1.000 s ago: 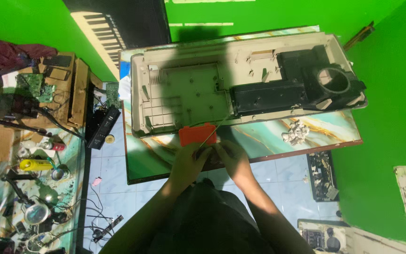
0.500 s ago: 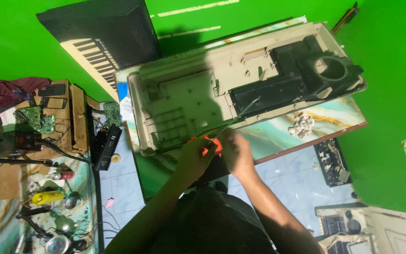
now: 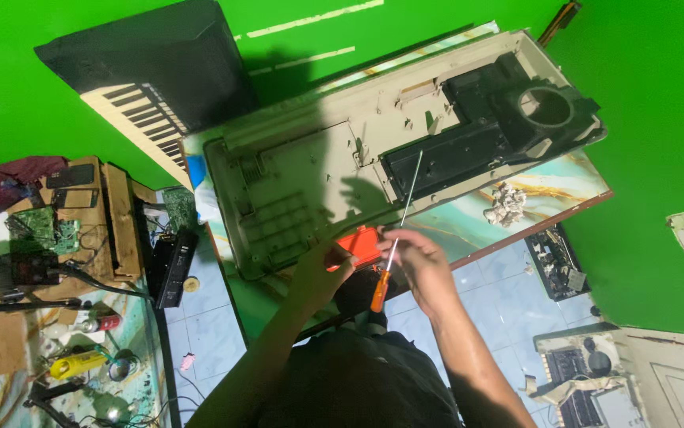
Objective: The person uses a screwdriver to remove screws from the internal plastic components of an electronic device casing, placing the small hardware into a red container.
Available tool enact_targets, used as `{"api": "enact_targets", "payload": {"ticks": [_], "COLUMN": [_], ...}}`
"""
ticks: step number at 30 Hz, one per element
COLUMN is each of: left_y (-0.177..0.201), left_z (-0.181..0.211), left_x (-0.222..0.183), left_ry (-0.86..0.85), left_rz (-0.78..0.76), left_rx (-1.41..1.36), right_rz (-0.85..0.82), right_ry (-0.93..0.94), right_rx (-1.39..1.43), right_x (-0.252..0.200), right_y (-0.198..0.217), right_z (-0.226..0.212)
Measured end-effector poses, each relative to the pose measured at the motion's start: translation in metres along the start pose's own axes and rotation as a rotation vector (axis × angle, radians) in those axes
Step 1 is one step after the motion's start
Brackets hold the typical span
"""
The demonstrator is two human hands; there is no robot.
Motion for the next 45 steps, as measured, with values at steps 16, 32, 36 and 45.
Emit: {"api": "enact_targets", "payload": {"ticks": [16, 32, 36, 45], "left_y": [-0.012, -0.144, -0.182, -0.216], "left_z": [0.006, 0.061, 0.06, 0.08], "left_x": [-0.013, 0.02, 0.026, 0.046], "left_ry": [0.086, 0.075, 0.21, 0.096], "left_rz": [-0.039, 0.098, 0.16, 0.192], "left_rx": [0.103, 0.099, 0.1, 0.282], "right_rz": [0.087, 0.016, 0.06, 0.038], "right_ry": [0.082, 0.255, 0.227, 0.241], "right_rx": [-0.34, -0.581, -0.688, -0.691], "right_x": [-0.021, -0.032, -0.028, -0.008], "right_y": [0.052, 0.166, 0.198, 0.229], "right_z": [0.0, -0.108, -0.133, -0.163]}}
Point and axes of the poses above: each hand's wrist, its own x-axis towards the middle knuckle, its own y-axis out of the back of the hand, z = x × y, the point moved 2 cm from there along x, towards the middle knuckle, and after that the axes turned 7 degrees about x, right-handed, at the moved point
